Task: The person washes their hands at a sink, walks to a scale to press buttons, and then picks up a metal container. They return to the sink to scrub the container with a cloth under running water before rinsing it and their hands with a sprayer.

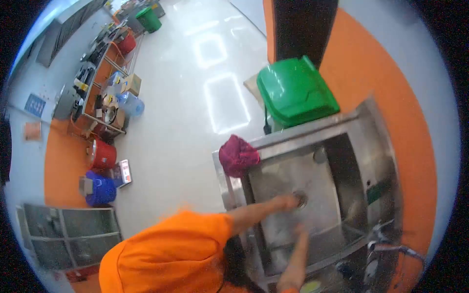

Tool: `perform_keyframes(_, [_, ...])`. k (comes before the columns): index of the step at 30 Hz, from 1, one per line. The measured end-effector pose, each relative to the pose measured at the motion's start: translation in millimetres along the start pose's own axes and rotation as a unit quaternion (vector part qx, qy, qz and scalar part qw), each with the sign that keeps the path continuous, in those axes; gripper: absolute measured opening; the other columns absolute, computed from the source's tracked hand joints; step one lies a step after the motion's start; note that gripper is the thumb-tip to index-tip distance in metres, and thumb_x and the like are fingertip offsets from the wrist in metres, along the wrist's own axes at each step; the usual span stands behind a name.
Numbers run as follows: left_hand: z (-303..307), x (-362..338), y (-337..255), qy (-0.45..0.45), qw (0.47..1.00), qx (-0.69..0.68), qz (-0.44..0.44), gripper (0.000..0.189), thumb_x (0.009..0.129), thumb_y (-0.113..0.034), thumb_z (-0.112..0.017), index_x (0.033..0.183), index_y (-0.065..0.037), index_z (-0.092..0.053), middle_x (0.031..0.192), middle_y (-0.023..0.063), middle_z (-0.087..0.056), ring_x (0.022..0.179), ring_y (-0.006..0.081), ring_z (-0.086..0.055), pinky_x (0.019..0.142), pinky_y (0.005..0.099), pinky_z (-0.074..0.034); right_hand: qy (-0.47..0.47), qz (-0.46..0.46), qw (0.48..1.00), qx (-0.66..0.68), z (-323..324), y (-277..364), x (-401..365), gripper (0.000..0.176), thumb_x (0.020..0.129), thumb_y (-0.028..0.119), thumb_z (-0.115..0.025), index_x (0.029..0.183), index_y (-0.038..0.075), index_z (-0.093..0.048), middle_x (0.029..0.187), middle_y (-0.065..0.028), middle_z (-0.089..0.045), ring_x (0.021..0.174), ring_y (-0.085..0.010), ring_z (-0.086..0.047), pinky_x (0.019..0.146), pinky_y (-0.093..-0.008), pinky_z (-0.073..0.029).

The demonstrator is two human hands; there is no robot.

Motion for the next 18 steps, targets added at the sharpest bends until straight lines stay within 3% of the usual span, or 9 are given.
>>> perform_keyframes(1, [14,-8,10,-0.041,0.999,-0.006,-0.03,0.039,0.086,-0.031,-0.05,0.114,-0.004,-0.051,0.113,0.0148,-0.057,0.108,0.0272,-0.052,0.091,0.0405,-0.04,-0.051,-0.011,0.994,-0.097,-54,33,-35,0.047,0.084,0.032,-0.054,0.121,0.005,-0.047,0.116,-0.0105,-0.052,0.102,-0.0252,-0.051,0.089,-0.0368,-0.04])
perform_keyframes(3, [19,-28,7,-0.1,0.979,0.16,-0.079,0.037,0.086,-0.028,-0.049,0.114,-0.003,-0.051,0.113,0.0165,-0.056,0.108,0.0272,-0.052,0.09,0.0392,-0.041,-0.075,-0.076,0.968,-0.228,-102,58,-69,0.059,0.083,0.035,-0.055,0.131,0.006,-0.038,0.127,-0.0128,-0.045,0.114,-0.0265,-0.045,0.096,-0.0369,-0.035])
perform_keyframes(6, [-15,-51,-5,-0.129,0.913,0.374,-0.099,0.034,0.086,-0.023,-0.047,0.113,-0.002,-0.05,0.113,0.0191,-0.054,0.108,0.0271,-0.051,0.089,0.0373,-0.042,0.013,-0.22,0.971,-0.096,-124,34,-83,0.058,0.086,0.038,-0.054,0.131,0.006,-0.037,0.129,-0.0156,-0.044,0.118,-0.0262,-0.042,0.098,-0.0387,-0.033])
perform_keyframes(7, [-28,-51,0,-0.124,0.925,0.344,-0.104,0.034,0.086,-0.022,-0.047,0.113,-0.001,-0.05,0.113,0.0199,-0.054,0.108,0.0271,-0.051,0.088,0.0367,-0.042,0.053,-0.181,0.981,0.048,-141,46,-83,0.053,0.087,0.039,-0.052,0.128,0.007,-0.04,0.125,-0.0151,-0.047,0.113,-0.027,-0.046,0.096,-0.04,-0.035])
perform_keyframes(9, [-38,-14,29,-0.076,0.982,-0.015,-0.171,0.028,0.086,-0.018,-0.044,0.108,-0.002,-0.051,0.105,0.0144,-0.055,0.102,0.0229,-0.052,0.083,0.0343,-0.044,0.143,-0.105,0.93,0.321,-175,70,-83,0.044,0.089,0.04,-0.047,0.122,0.01,-0.047,0.116,-0.0142,-0.053,0.104,-0.0285,-0.052,0.091,-0.0426,-0.039])
perform_keyframes(11, [-53,1,43,-0.014,0.955,-0.181,-0.234,0.021,0.084,-0.015,-0.044,0.099,-0.003,-0.053,0.094,0.0095,-0.055,0.091,0.0191,-0.053,0.077,0.0324,-0.044,0.094,-0.005,0.949,0.303,-106,41,-20,0.038,0.091,0.038,-0.046,0.114,0.009,-0.049,0.105,-0.0122,-0.056,0.096,-0.0261,-0.054,0.087,-0.0405,-0.041])
perform_keyframes(12, [-62,-2,41,0.012,0.95,-0.158,-0.27,0.017,0.082,-0.014,-0.045,0.094,-0.004,-0.055,0.087,0.0072,-0.055,0.084,0.0173,-0.053,0.072,0.0317,-0.044,0.069,0.015,0.954,0.29,-94,39,-16,0.035,0.091,0.038,-0.046,0.111,0.009,-0.049,0.101,-0.0111,-0.055,0.092,-0.0247,-0.052,0.084,-0.0392,-0.04])
perform_keyframes(16, [-89,3,36,0.075,0.93,-0.215,-0.288,0.01,0.081,-0.01,-0.045,0.08,-0.006,-0.054,0.071,0.0021,-0.048,0.065,0.0134,-0.044,0.061,0.0324,-0.04,0.098,-0.016,0.968,0.23,-103,83,-41,0.028,0.091,0.036,-0.047,0.099,0.009,-0.048,0.087,-0.0068,-0.05,0.078,-0.0189,-0.048,0.071,-0.0339,-0.039])
perform_keyframes(18, [-103,19,21,0.05,0.939,-0.157,-0.304,0.015,0.082,-0.007,-0.042,0.093,-0.003,-0.053,0.085,0.0077,-0.052,0.079,0.0163,-0.047,0.073,0.0315,-0.041,0.131,-0.025,0.971,0.199,-114,117,-43,0.025,0.091,0.035,-0.047,0.093,0.01,-0.048,0.08,-0.0047,-0.048,0.07,-0.016,-0.046,0.065,-0.0313,-0.039])
Point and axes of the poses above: each hand's wrist, its own x-axis towards the middle knuckle, its own z-axis out of the back of the hand, y = z × x, the point moved 10 cm from there along x, towards the middle knuckle
